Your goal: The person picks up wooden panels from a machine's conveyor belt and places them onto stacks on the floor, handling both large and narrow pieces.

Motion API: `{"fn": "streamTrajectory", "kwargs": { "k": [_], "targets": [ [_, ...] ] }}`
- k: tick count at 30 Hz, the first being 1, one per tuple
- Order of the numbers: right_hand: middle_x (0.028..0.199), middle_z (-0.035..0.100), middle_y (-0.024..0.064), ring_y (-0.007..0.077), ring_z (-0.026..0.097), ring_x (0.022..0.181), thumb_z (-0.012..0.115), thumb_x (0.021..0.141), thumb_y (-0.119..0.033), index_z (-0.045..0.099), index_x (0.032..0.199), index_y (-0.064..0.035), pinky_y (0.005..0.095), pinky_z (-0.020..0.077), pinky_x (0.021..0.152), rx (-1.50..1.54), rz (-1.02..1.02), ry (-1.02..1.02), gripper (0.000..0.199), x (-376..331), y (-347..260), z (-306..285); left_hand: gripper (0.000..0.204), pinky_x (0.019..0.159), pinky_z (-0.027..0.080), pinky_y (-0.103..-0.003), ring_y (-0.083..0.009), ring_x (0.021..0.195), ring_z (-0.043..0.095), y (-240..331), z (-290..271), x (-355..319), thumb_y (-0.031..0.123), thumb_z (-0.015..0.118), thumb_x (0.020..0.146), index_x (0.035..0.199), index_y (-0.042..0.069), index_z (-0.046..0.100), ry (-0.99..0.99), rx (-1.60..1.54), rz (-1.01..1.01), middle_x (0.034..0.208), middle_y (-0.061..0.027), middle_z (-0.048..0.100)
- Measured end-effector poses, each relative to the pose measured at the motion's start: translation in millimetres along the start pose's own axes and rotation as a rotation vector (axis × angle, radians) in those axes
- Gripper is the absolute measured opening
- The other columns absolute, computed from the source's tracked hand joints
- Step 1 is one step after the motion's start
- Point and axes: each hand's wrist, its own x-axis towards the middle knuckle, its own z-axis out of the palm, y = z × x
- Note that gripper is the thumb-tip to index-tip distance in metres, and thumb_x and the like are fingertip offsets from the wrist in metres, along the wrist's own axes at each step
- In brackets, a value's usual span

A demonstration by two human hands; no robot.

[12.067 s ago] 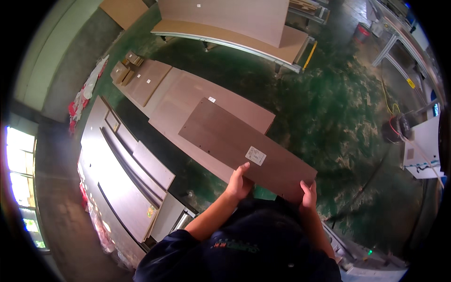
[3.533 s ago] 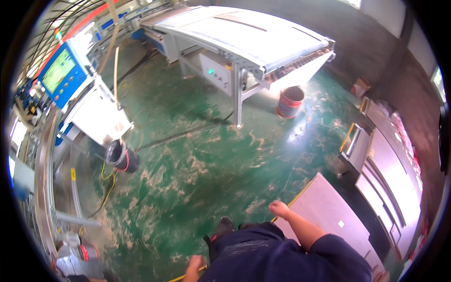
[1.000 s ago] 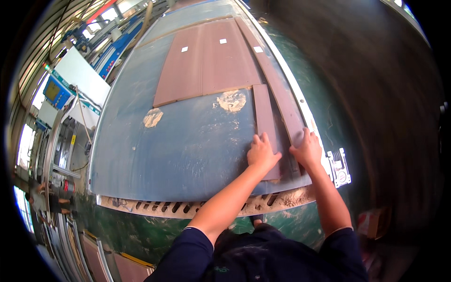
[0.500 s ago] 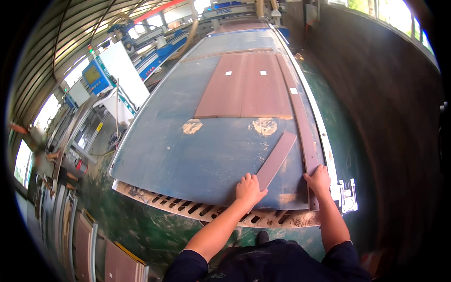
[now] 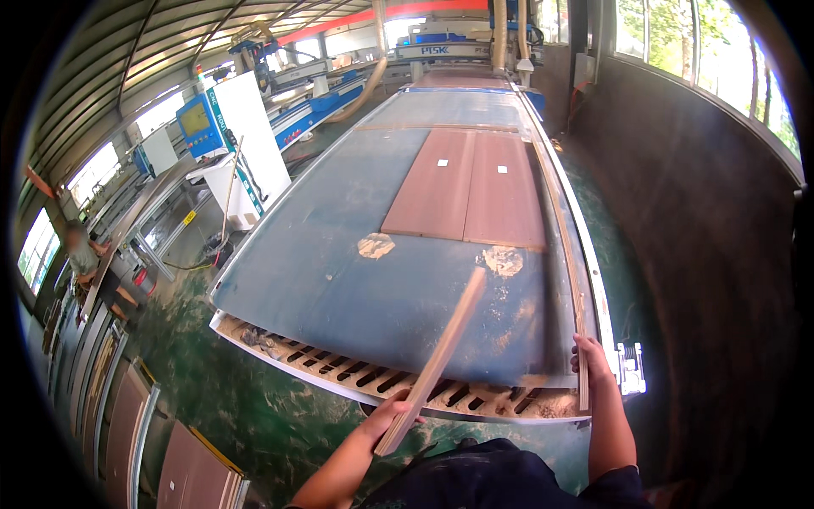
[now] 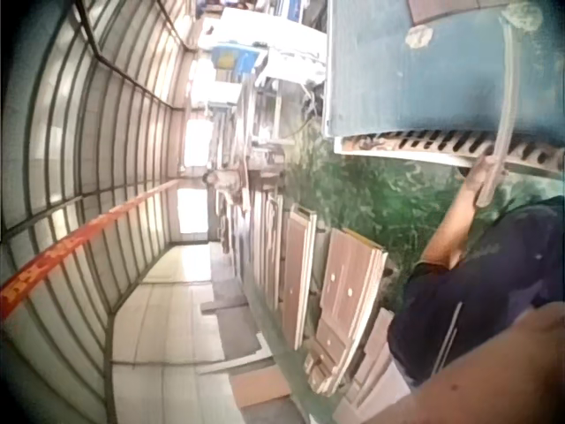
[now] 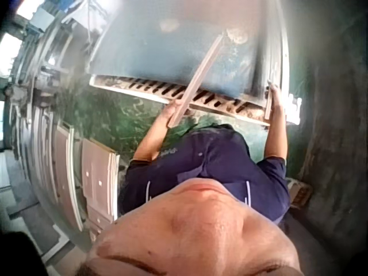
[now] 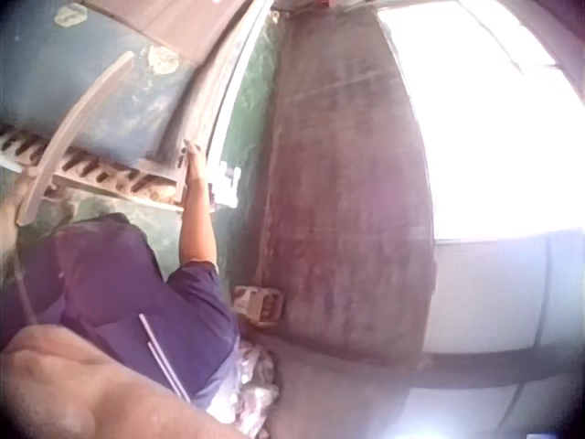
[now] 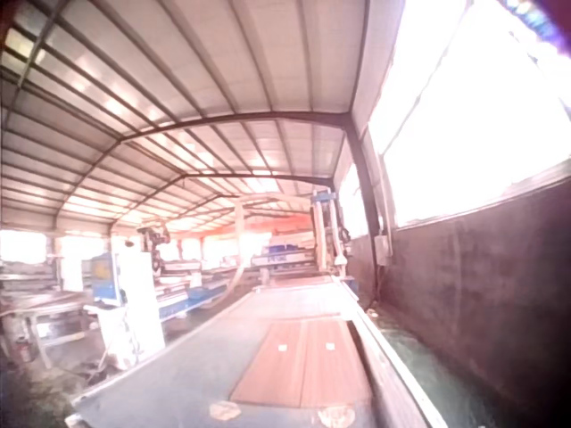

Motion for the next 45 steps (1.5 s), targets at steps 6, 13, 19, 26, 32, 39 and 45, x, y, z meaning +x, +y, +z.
{"fn": "streamTrajectory", "kwargs": {
  "k": [6,13,19,26,32,39,45],
  "targets": [
    [0.076,0.047,0.0070,0.0161,0.046,0.055,0.058,0.074,-0.028,0.049,0.096,-0.0061,0.0289,0.0407,0.048,0.152,0.143,-0.130,0.032,-11.7,19.8,0.6,0.046,0.085,0.048,-0.037,-0.0217,0.092,0.059,-31.7,-33.0,-55.7,0.015,0.056,0.073,0.116,0.000,0.047,0.125,-0.226,0.160,0.103,-0.0106,0.056],
    [0.075,0.053,0.0107,0.0246,0.053,0.060,0.051,0.066,-0.021,0.051,0.091,-0.0011,0.0363,0.0480,0.060,0.182,0.272,-0.128,0.032,-37.1,24.5,10.7,0.042,0.080,0.051,-0.037,-0.0216,0.090,0.058,-43.9,-61.9,-93.2,0.011,0.057,0.072,0.112,0.001,0.047,0.308,-0.258,0.274,0.100,-0.0104,0.056],
    [0.084,0.057,0.0207,0.0332,0.058,0.070,0.046,0.067,-0.022,0.051,0.094,0.0072,0.0429,0.0510,0.070,0.052,0.322,-0.095,0.040,-54.2,33.8,10.3,0.046,0.081,0.051,-0.040,-0.0227,0.092,0.057,-65.9,-83.7,-118.0,0.005,0.056,0.071,0.116,0.002,0.044,0.445,-0.343,0.370,0.102,-0.0109,0.054],
    [0.094,0.056,0.0292,0.0409,0.059,0.082,0.040,0.069,-0.019,0.047,0.100,0.0156,0.0502,0.0500,0.075,-0.058,0.383,-0.078,0.047,-70.1,47.4,-14.5,0.048,0.082,0.050,-0.038,-0.0220,0.094,0.056,-80.9,-92.0,-144.3,0.003,0.056,0.071,0.117,0.002,0.042,0.547,-0.269,0.371,0.105,-0.0104,0.052],
    [0.080,0.057,0.0233,0.0375,0.060,0.069,0.043,0.072,-0.021,0.054,0.088,0.0083,0.0496,0.0522,0.064,-0.112,0.426,0.008,0.036,-70.6,66.4,-14.9,0.044,0.081,0.049,-0.034,-0.0198,0.095,0.056,-91.0,-98.9,-168.5,0.004,0.059,0.073,0.115,0.003,0.044,0.595,-0.210,0.326,0.103,-0.0086,0.054],
    [0.066,0.053,0.0129,0.0298,0.055,0.055,0.050,0.072,-0.026,0.052,0.077,-0.0032,0.0447,0.0477,0.051,-0.129,0.304,0.118,0.024,-76.5,67.9,-30.9,0.048,0.083,0.043,-0.031,-0.0172,0.094,0.054,-78.6,-86.2,-153.7,0.011,0.062,0.075,0.118,0.004,0.042,0.519,-0.058,0.189,0.100,-0.0097,0.057],
    [0.062,0.052,0.0121,0.0287,0.055,0.051,0.054,0.075,-0.037,0.053,0.077,-0.0027,0.0414,0.0479,0.046,-0.309,0.271,0.101,0.034,-47.0,49.2,-1.4,0.050,0.081,0.044,-0.032,-0.0171,0.093,0.052,-90.6,-87.8,-169.1,0.017,0.065,0.076,0.119,0.006,0.043,0.526,-0.095,0.247,0.101,-0.0075,0.052]
  ]
}}
